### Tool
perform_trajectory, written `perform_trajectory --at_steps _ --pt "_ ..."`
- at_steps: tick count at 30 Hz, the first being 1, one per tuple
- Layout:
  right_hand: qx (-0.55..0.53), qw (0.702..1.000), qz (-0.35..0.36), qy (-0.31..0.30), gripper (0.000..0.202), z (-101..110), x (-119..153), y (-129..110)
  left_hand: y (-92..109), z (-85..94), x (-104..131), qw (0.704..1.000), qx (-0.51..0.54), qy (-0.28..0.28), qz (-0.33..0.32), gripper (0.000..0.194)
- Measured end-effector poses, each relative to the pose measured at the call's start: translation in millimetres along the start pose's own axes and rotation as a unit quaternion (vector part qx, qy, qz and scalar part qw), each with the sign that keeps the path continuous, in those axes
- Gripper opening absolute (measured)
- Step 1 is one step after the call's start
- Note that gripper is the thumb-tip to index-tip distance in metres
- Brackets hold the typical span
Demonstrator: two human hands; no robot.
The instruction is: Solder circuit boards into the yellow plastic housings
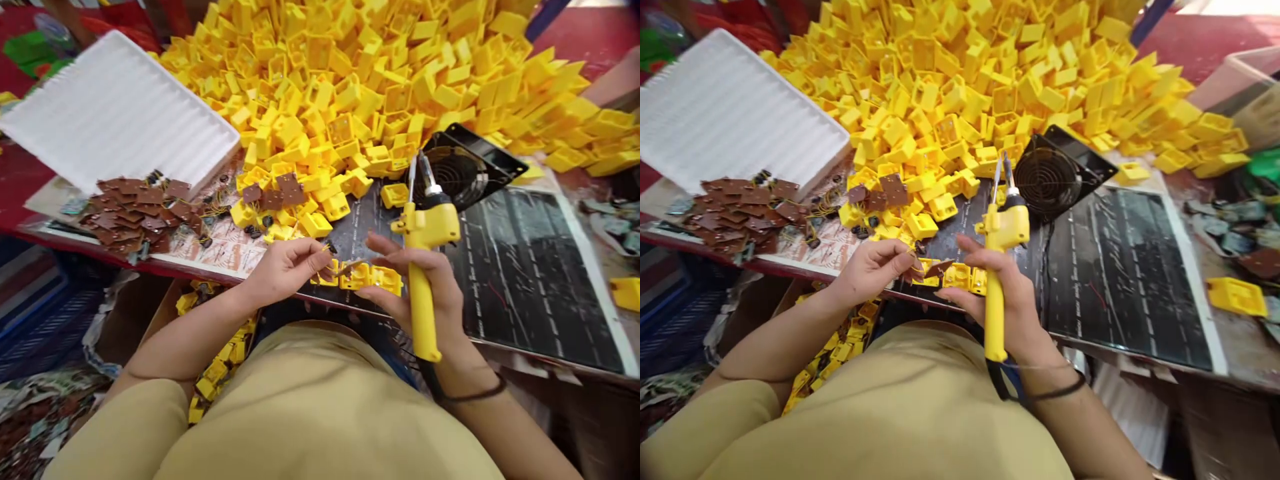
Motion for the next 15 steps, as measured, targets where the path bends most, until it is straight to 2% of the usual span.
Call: perform_trajectory --at_steps 2,5,8,10,12,14,15 --pt "0.004 1.0 -0.01 -0.007 0.042 -1 2 4 3 -13.7 2 0.997 -0.059 0.001 -0.057 0.042" --pt "0.031 0.999 0.012 0.011 0.039 3 10 4 1 -21.8 15 0.987 -0.092 0.057 -0.119 0.033" --pt "0.066 0.994 0.084 0.031 0.044 14 20 -4 -4 -18.3 33 0.979 -0.09 0.109 -0.148 0.034" --pt "0.09 0.987 0.133 0.008 0.047 20 26 -8 -3 -10.1 44 0.973 -0.117 0.136 -0.148 0.038" --pt "0.116 0.978 0.169 -0.033 0.047 22 29 -10 4 -0.8 50 0.96 -0.173 0.169 -0.141 0.035" --pt "0.136 0.969 0.188 -0.082 0.043 20 31 -13 14 -2.8 47 0.953 -0.225 0.152 -0.131 0.021" --pt "0.143 0.965 0.194 -0.105 0.04 18 30 -15 15 -10.0 41 0.96 -0.233 0.108 -0.113 0.019"
Point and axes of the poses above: each hand's wrist, its own x-axis away from the middle knuckle, its own z-axis out of the back of the hand, y = z × x, the point moved 7 cm from there along -x, towards the middle knuckle, and after that the axes turned 3 degrees about -y, right-handed, at the moved point
